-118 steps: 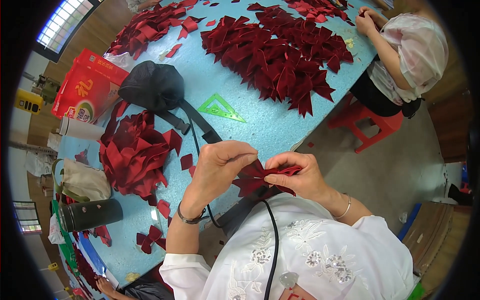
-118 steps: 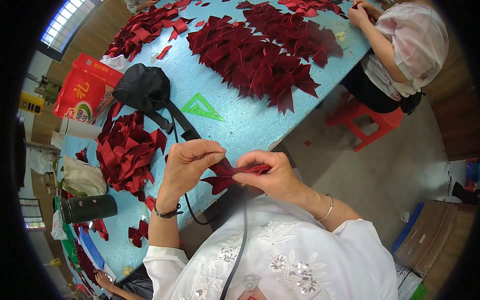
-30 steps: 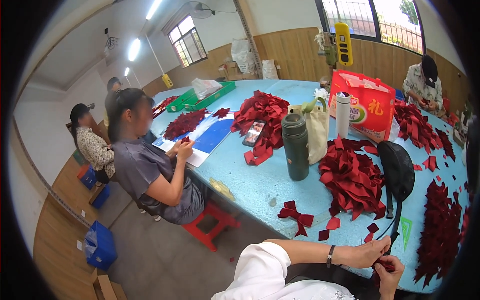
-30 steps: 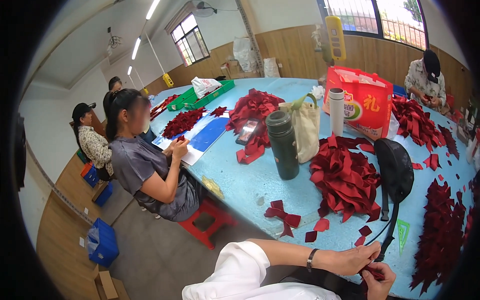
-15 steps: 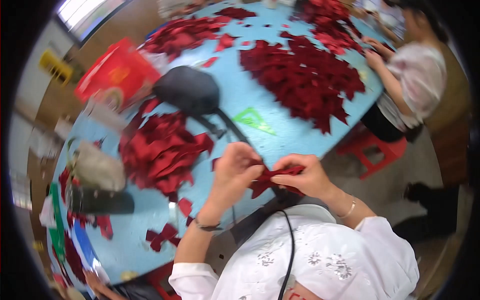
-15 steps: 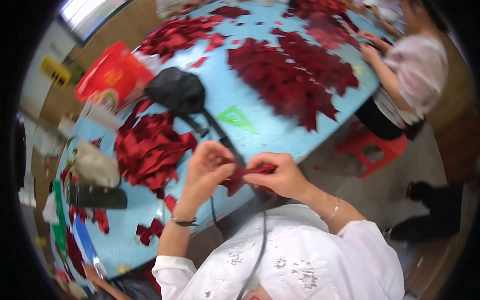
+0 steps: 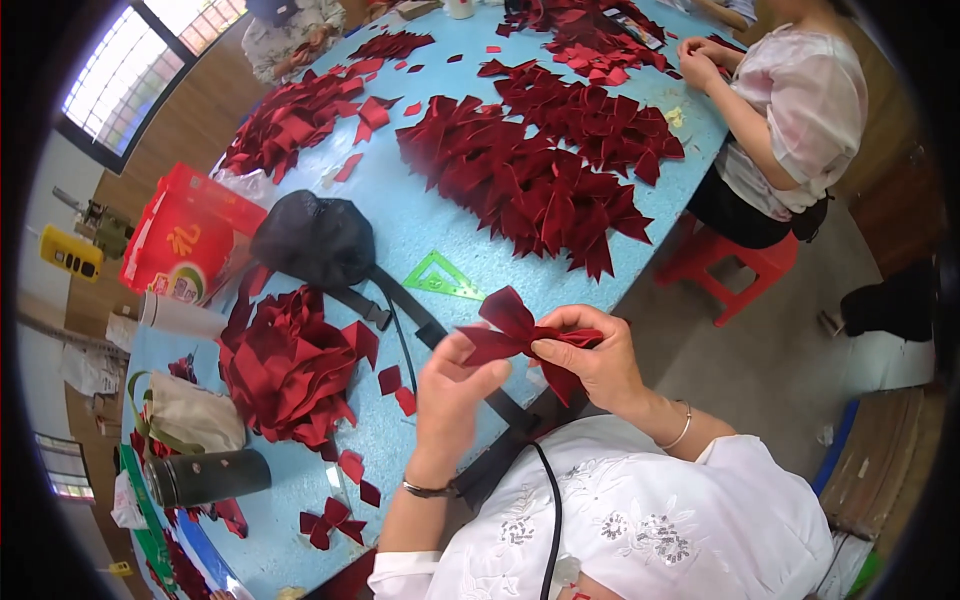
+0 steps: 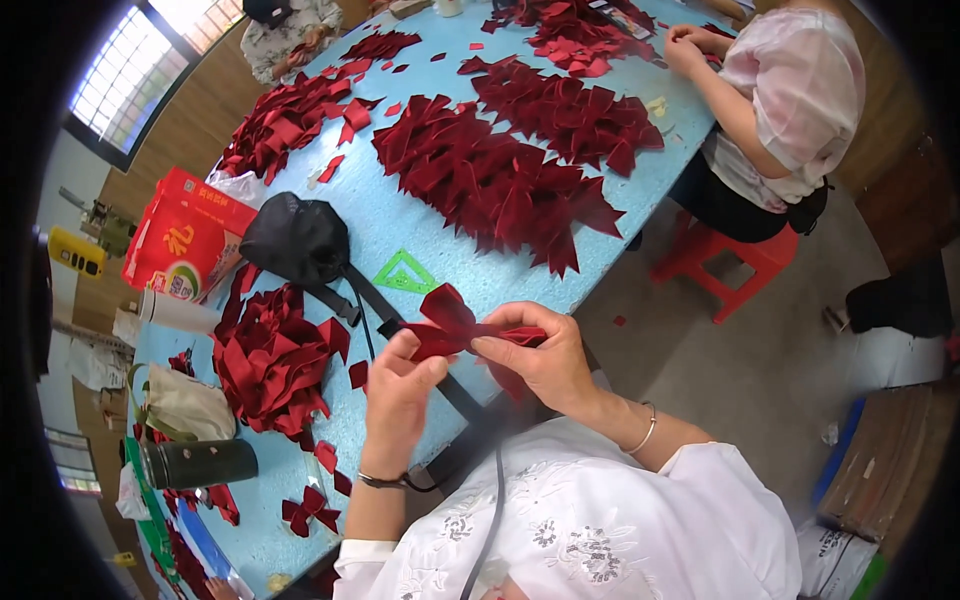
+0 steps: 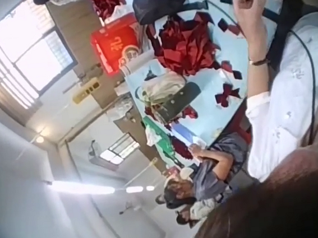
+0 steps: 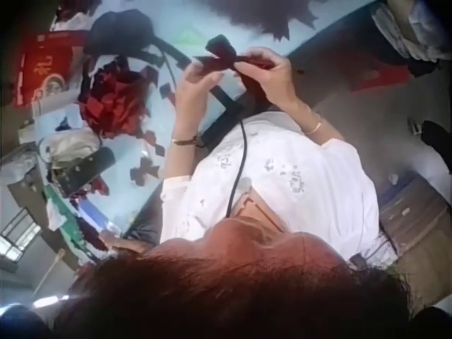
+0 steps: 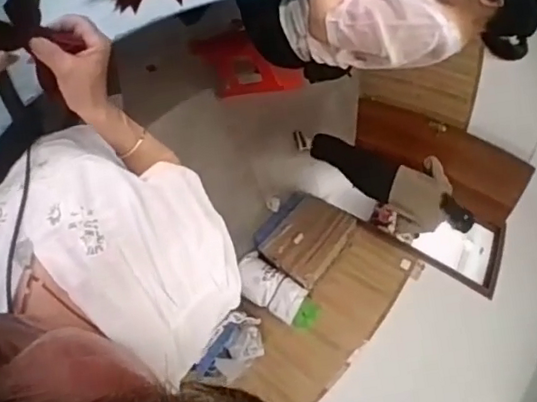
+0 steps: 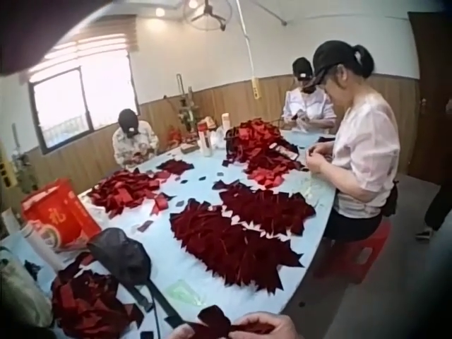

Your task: The recorder is assembling decorative red ribbon bows by folding the material and tying it.

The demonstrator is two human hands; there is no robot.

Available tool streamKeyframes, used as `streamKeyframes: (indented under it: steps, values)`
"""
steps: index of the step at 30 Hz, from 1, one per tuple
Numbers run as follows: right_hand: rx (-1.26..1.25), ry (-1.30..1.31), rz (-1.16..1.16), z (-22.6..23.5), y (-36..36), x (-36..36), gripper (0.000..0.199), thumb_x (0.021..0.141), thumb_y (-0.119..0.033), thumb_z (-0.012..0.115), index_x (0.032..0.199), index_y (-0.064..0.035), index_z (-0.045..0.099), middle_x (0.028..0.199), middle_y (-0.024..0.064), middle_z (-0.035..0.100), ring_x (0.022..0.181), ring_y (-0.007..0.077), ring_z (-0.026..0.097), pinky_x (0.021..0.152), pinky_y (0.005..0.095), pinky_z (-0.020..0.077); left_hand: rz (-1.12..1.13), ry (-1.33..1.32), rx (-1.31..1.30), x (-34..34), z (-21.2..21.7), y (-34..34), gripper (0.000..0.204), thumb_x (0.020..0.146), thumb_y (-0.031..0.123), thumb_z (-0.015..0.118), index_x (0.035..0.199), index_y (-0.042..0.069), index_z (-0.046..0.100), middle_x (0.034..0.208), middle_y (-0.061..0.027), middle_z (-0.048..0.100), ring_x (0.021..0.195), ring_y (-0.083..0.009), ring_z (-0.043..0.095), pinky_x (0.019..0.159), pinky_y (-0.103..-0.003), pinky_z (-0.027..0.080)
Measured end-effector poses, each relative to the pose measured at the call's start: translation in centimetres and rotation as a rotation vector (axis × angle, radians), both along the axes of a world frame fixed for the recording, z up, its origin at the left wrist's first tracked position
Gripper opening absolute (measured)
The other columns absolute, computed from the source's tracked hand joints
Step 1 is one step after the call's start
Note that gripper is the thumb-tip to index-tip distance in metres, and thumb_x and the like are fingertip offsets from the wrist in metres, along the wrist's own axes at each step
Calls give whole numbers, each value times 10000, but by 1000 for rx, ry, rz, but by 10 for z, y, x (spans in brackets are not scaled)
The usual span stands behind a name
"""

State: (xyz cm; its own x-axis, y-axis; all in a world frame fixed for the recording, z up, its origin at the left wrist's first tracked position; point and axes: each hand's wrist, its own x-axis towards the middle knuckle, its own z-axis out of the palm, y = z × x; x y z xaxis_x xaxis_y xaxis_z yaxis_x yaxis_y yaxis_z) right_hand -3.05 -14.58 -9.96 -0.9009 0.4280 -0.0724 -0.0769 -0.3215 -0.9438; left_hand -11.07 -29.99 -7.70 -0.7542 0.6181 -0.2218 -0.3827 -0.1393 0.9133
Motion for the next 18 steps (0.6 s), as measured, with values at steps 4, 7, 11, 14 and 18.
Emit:
streamKeyframes:
  steps: [4, 7, 11, 14, 18]
  values:
    - [-88, -53, -102, 15, 27, 14, 134, 802, -18, 663, 930, -4, 626, 731, 44, 638, 651, 94, 611, 563, 223, 495, 140, -163, 216, 32, -7, 60, 227, 792, 29, 641, 986, -66, 571, 963, -75, 631, 863, -120, 580, 744, -239, 473]
    - [-17, 41, -79, 32, 62, 35, 135, 813, -39, 659, 944, -28, 633, 726, 25, 630, 647, 69, 583, 558, 214, 472, 158, -75, 132, 55, 11, 99, 103, 800, 53, 634, 837, -38, 604, 810, -39, 614, 670, -97, 552, 599, -229, 433]
    - [173, 139, -106, 42, 89, 71, 164, 823, -81, 660, 957, 0, 612, 863, 9, 631, 806, 59, 562, 720, 228, 475, 45, 480, -169, 100, 63, 130, 211, 887, 60, 507, 1042, -50, 599, 781, -63, 589, 707, -144, 536, 611, -286, 430]
    - [210, 151, -151, 49, 100, 95, 185, 829, -119, 662, 959, 0, 608, 868, 27, 626, 817, 74, 562, 730, 236, 470, -49, 657, -136, 106, 58, 143, 214, 888, 61, 500, 1042, -59, 587, 769, -84, 578, 693, -175, 539, 608, -295, 434]
    - [407, 116, -172, 69, 119, 122, 223, 836, -187, 664, 934, 3, 600, 857, 57, 619, 794, 98, 567, 710, 250, 463, 12, 828, -117, 111, 37, 148, 204, 872, 39, 493, 1024, -62, 583, 756, -119, 572, 670, -212, 538, 596, -314, 433]
